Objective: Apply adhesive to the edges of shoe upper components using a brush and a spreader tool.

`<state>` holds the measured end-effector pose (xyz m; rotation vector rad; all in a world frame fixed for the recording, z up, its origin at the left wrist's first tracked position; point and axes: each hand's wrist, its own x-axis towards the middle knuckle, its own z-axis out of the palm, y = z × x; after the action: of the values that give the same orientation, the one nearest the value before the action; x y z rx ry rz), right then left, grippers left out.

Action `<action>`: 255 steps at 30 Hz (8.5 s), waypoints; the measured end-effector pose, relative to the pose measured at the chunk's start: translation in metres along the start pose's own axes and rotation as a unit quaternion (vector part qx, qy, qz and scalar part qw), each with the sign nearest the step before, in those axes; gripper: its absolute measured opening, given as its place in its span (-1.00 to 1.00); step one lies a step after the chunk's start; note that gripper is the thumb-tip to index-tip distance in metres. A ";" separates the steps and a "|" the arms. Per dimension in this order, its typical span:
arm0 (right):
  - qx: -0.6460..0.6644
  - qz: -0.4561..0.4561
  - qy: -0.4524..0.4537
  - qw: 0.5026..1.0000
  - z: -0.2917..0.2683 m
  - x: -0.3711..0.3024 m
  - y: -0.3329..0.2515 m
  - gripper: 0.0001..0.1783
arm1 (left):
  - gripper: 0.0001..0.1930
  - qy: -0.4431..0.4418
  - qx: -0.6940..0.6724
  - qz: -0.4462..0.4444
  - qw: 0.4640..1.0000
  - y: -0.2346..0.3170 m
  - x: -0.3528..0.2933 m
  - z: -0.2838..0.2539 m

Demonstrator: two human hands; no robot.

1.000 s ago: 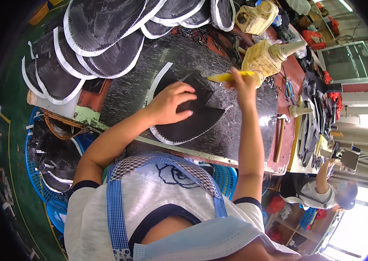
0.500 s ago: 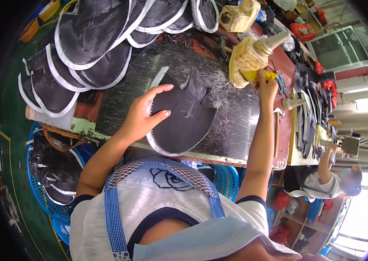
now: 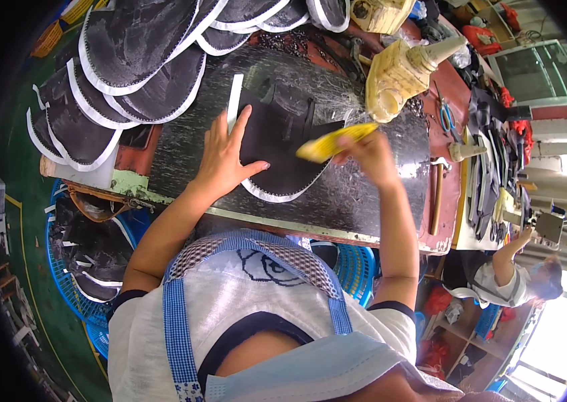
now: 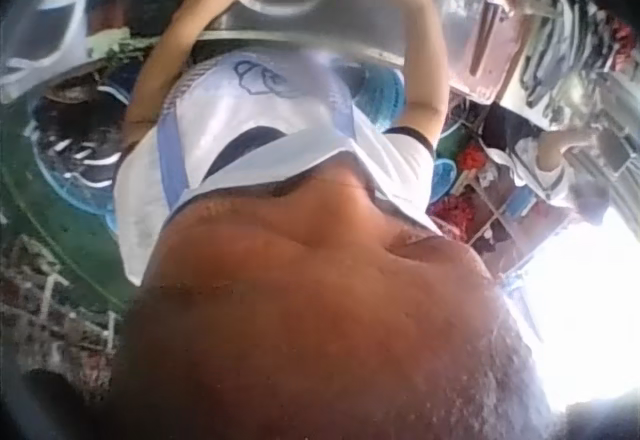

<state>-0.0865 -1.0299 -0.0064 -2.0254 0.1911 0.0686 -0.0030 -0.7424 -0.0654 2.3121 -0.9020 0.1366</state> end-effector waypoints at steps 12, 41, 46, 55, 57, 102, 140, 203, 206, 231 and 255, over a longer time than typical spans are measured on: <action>0.009 0.050 -0.144 0.988 0.049 -0.027 -0.014 -0.77 | 0.03 -0.018 -0.004 -0.007 1.000 -0.012 0.002 -0.007; -0.098 -0.217 -0.107 0.965 0.041 -0.034 -0.017 -0.85 | -0.82 -0.031 -0.322 -0.141 0.936 -0.059 0.006 0.004; -0.033 -0.037 0.168 0.985 -0.007 -0.022 0.013 -0.75 | -0.88 0.064 -0.221 -0.104 0.968 -0.038 -0.029 -0.035; -0.305 -0.064 0.384 0.869 -0.088 0.052 0.035 -0.60 | -0.57 0.266 -0.286 -0.390 0.834 -0.209 -0.309 -0.231; -0.355 -0.055 0.393 0.847 -0.106 0.060 0.036 -0.56 | -0.56 0.280 -0.313 -0.455 0.785 -0.248 -0.403 -0.248; 0.040 0.477 0.048 0.877 0.318 -0.332 0.434 -0.18 | -0.18 -0.349 0.106 0.551 0.751 0.272 0.037 0.142; 0.089 0.534 0.116 0.833 0.231 -0.354 0.479 -0.22 | -0.17 -0.405 0.093 0.483 0.771 0.271 0.033 0.146; 0.658 -0.047 -0.043 0.750 0.171 -0.069 0.051 -0.43 | -0.47 -0.323 0.049 0.398 0.857 0.168 0.027 0.080; 0.657 -0.096 -0.020 0.748 0.181 -0.075 0.055 -0.41 | -0.48 -0.210 0.077 0.471 0.853 0.157 0.016 0.095; -0.182 0.001 0.373 0.910 -0.007 -0.241 -0.047 -0.54 | -0.71 -0.364 -0.602 0.376 0.603 0.220 0.061 0.037; -0.451 -0.228 0.161 0.848 -0.025 -0.156 -0.121 -0.43 | -0.74 -0.371 -0.551 0.183 0.725 0.157 0.024 0.013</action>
<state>-0.2213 -0.9833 0.1324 -2.9641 -0.1609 -0.5938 -0.0869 -0.8512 0.0158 0.9740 -1.3035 -0.9794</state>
